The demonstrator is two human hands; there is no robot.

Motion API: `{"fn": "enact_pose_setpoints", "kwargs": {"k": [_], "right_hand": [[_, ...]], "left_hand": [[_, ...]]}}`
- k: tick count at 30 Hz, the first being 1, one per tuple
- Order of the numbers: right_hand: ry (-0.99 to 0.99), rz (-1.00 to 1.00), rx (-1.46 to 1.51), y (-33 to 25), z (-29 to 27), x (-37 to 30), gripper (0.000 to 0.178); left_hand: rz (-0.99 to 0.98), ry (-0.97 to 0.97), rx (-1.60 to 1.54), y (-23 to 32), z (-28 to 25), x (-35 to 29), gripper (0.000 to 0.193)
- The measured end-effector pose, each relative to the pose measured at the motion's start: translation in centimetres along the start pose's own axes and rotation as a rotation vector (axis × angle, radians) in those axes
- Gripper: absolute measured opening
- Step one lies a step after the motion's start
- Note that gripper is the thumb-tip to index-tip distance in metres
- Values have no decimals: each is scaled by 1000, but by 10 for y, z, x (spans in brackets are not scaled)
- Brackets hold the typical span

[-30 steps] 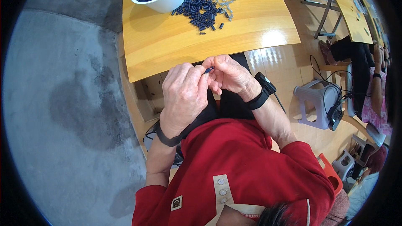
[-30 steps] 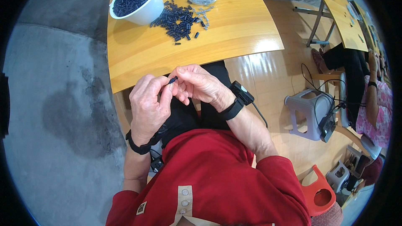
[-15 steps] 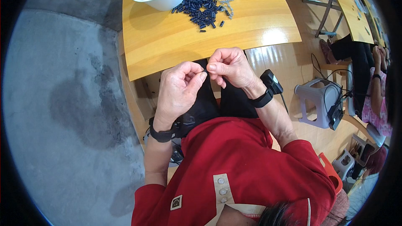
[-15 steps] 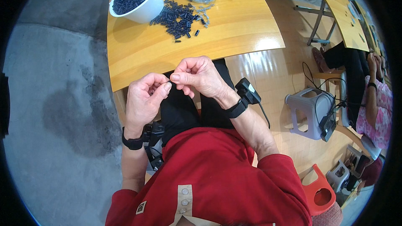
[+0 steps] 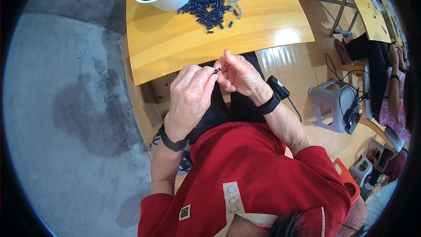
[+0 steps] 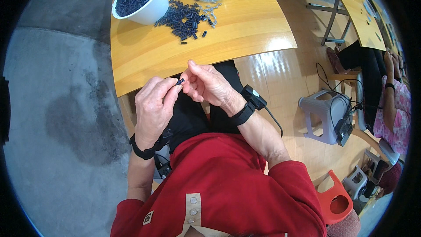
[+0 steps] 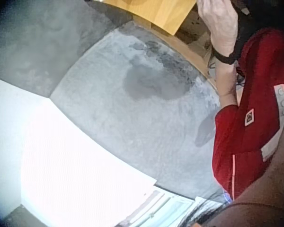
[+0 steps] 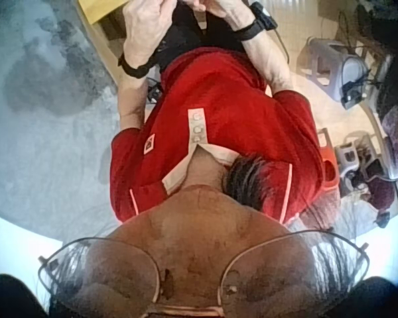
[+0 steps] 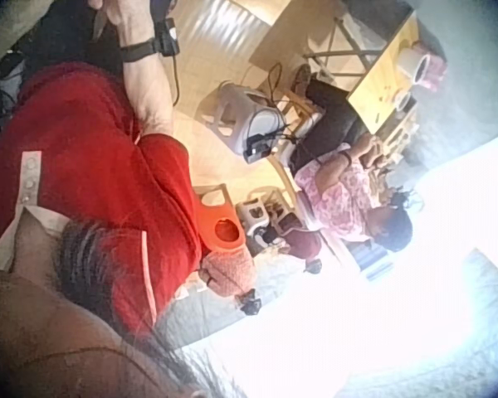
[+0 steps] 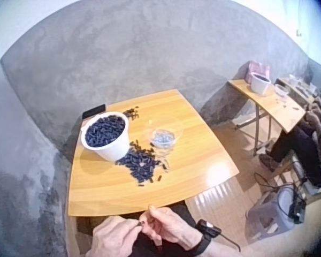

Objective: Sorting and joining small black plastic parts by hand.

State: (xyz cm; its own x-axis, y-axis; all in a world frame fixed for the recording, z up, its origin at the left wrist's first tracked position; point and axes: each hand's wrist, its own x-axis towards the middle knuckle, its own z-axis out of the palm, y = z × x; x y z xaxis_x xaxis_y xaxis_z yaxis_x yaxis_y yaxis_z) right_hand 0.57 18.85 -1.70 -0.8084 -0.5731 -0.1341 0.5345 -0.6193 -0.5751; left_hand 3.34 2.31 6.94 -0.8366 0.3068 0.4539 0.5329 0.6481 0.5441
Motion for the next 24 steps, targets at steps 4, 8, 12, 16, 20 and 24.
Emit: {"fn": "enact_pose_setpoints", "kwargs": {"k": [4, 8, 12, 16, 20, 24], "right_hand": [[-73, 140, 224, 3, 2, 0, 44], [-223, 156, 217, 3, 0, 4, 40], [-285, 195, 199, 3, -4, 5, 37], [-275, 224, 240, 5, -3, 7, 33], [-231, 242, 201, 2, 9, 0, 28], [-247, 223, 200, 4, 14, -3, 25]], "left_hand": [[74, 10, 93, 2, -2, 1, 17], [103, 2, 123, 3, -4, 1, 18], [90, 31, 47, 0, 0, -2, 19], [45, 17, -23, -6, 3, -5, 19], [54, 33, -51, -10, 4, -10, 17], [32, 30, -99, -10, 3, -13, 15]]}}
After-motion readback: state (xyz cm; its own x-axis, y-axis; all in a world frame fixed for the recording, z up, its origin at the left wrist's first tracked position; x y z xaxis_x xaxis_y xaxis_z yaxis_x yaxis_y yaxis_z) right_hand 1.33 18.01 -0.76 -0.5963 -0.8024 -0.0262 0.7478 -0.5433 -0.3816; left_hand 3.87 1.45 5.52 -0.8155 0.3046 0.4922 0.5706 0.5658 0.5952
